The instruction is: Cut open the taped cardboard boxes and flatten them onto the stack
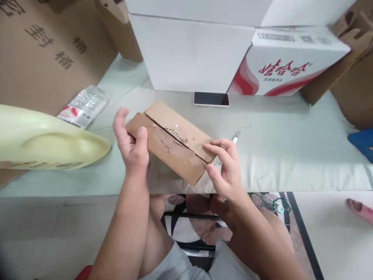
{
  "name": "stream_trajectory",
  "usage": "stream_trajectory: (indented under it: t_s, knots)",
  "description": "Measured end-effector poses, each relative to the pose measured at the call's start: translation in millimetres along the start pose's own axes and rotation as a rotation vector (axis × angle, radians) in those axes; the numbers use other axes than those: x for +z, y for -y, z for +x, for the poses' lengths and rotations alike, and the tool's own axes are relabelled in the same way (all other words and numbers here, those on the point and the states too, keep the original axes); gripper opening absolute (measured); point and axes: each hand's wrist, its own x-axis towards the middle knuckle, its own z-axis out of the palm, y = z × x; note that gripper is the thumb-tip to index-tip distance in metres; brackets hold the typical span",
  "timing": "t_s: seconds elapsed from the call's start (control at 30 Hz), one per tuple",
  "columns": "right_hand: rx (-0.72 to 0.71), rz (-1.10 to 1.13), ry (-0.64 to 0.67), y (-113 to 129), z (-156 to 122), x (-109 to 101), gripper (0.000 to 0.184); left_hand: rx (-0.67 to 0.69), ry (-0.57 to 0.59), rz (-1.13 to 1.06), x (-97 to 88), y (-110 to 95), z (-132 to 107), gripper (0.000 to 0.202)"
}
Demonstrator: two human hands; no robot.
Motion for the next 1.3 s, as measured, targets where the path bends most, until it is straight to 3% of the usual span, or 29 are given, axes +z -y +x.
stream_trajectory:
  t_s: [0.17, 0.3, 0.43, 0.57, 0.63, 0.7, 0.77, 0.87, 0.97, 1.13, 1.3]
  knots:
    - [0.003, 0.024, 0.088, 13, -8, -8, 0.033, 0.141, 0.237, 0.144, -4.6, -2, 3, 0.044]
    - [0.084, 0.061, 0.055, 10, -18, -16, 0.04, 0.095, 0.271, 0.17, -6.5, 1, 7, 0.038]
    - [0.431, 0.063, -0.028, -11, -21, -23, 0.039, 0.041, 0.209, 0.118, -8.2, 6, 9, 0.031]
    - [0.786, 0.066, 0.313, -14, -16, -29, 0.058, -0.076, 0.081, 0.124, -7.7, 7, 8, 0.036]
    - [0.747, 0.223, 0.41, -6, -13, -33, 0.067, -0.091, 0.019, 0.151, -4.8, 5, 8, 0.039]
    - [0.583, 0.333, 0.367, 2, -11, -37, 0.071, -0.085, -0.036, 0.192, 0.3, 1, 8, 0.041]
    - [0.498, 0.297, 0.286, 4, -11, -40, 0.067, -0.082, -0.089, 0.223, 6.9, -5, 8, 0.04]
    - [0.637, 0.231, 0.22, -8, -13, -36, 0.069, -0.078, -0.141, 0.22, 16.8, -14, 8, 0.035]
    - [0.693, 0.339, 0.302, -26, -20, -19, 0.078, -0.093, -0.146, 0.22, 22.0, -17, 9, 0.033]
    - [0.51, 0.428, 0.377, -39, -35, 5, 0.099, -0.131, -0.094, 0.21, 17.5, -19, 11, 0.025]
    - [0.501, 0.524, 0.395, -33, -37, 10, 0.093, -0.302, 0.185, 0.052, 8.8, -31, 21, 0.031]
